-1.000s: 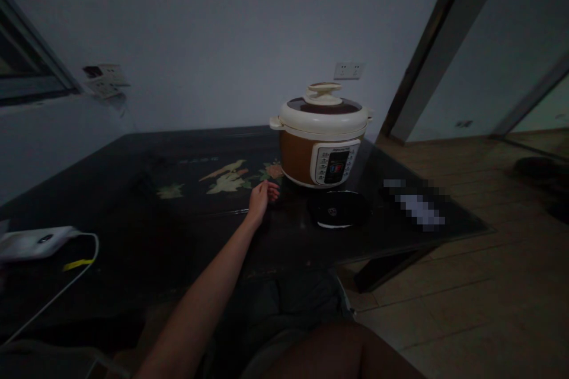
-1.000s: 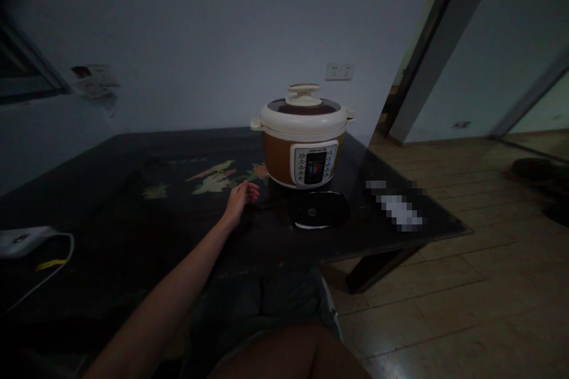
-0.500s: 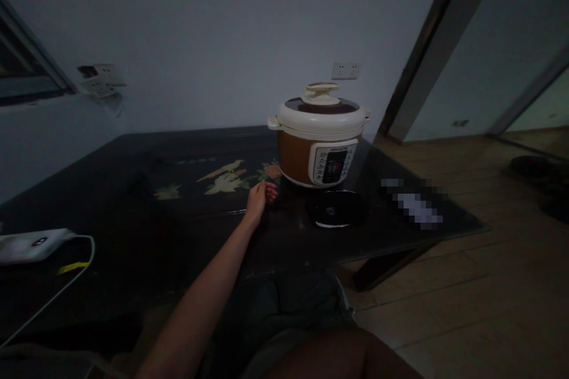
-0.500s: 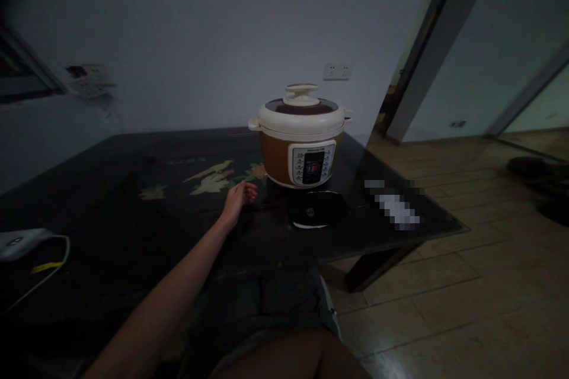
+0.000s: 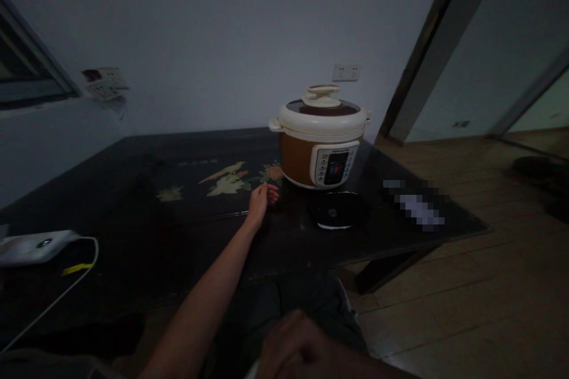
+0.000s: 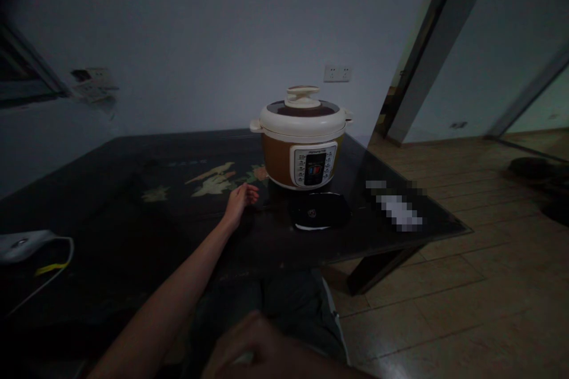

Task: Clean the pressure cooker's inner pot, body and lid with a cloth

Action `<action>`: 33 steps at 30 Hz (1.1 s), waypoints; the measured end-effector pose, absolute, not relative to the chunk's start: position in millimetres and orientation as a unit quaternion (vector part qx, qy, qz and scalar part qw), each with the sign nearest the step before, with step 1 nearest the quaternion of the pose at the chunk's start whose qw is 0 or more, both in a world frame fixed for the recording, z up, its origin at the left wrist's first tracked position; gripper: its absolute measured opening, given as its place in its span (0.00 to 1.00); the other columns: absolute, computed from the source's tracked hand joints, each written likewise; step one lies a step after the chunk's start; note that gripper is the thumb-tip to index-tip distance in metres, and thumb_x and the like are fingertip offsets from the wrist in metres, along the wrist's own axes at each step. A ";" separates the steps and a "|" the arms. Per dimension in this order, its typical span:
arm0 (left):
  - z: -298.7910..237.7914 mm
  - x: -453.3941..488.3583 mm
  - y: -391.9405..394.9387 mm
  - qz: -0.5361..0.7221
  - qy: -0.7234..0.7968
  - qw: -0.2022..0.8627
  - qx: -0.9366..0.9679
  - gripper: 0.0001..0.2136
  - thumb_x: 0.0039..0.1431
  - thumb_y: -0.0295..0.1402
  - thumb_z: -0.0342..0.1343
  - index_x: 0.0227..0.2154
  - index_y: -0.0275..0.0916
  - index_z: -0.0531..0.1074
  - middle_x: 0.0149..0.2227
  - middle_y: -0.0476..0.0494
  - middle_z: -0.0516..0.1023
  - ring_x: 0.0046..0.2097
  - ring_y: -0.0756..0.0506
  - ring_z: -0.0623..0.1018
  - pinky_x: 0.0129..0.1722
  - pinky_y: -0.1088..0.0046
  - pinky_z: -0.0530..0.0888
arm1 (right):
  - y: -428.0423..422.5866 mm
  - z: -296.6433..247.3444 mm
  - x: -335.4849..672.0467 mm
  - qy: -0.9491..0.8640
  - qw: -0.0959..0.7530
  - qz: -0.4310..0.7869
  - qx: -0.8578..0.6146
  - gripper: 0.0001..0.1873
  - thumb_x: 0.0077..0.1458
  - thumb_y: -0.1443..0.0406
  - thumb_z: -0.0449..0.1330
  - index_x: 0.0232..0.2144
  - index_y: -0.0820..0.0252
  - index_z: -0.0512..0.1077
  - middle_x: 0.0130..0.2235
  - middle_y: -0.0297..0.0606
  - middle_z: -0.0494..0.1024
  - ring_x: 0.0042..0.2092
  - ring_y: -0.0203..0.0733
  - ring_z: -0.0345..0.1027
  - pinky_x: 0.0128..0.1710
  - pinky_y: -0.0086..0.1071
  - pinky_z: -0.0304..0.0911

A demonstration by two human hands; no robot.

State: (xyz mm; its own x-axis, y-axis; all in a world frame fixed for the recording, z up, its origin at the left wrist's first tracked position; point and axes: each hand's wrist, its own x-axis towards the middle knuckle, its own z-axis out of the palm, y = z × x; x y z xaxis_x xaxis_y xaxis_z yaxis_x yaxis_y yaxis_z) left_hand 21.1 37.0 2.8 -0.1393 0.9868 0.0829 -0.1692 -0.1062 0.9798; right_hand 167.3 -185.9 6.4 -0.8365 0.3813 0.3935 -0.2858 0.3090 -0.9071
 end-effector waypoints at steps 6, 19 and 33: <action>4.3 21.5 34.5 0.598 0.464 0.477 0.446 0.19 0.60 0.46 0.50 0.25 0.36 0.72 0.21 0.45 0.73 0.22 0.51 0.72 0.23 0.76 0.66 | -162.4 -35.7 320.0 -0.589 0.537 0.336 -0.502 0.28 0.60 0.48 0.52 0.18 0.60 0.71 0.17 0.36 0.69 0.20 0.38 0.63 0.20 0.29 0.57; 0.7 19.8 36.9 0.597 0.463 0.478 0.447 0.18 0.60 0.45 0.50 0.25 0.35 0.73 0.21 0.45 0.73 0.22 0.51 0.71 0.23 0.77 0.67 | -77.0 -31.3 493.0 -0.563 0.495 -0.156 -0.644 0.25 0.61 0.52 0.47 0.46 0.64 0.73 0.49 0.56 0.73 0.53 0.56 0.64 0.55 0.44 0.57; 1.1 19.8 36.5 0.601 0.459 0.479 0.446 0.18 0.60 0.45 0.50 0.25 0.35 0.73 0.21 0.45 0.74 0.22 0.52 0.72 0.23 0.77 0.67 | -65.8 -57.2 510.8 -0.571 0.439 -0.179 -0.670 0.29 0.61 0.47 0.44 0.45 0.62 0.73 0.44 0.50 0.76 0.46 0.52 0.69 0.47 0.43 0.64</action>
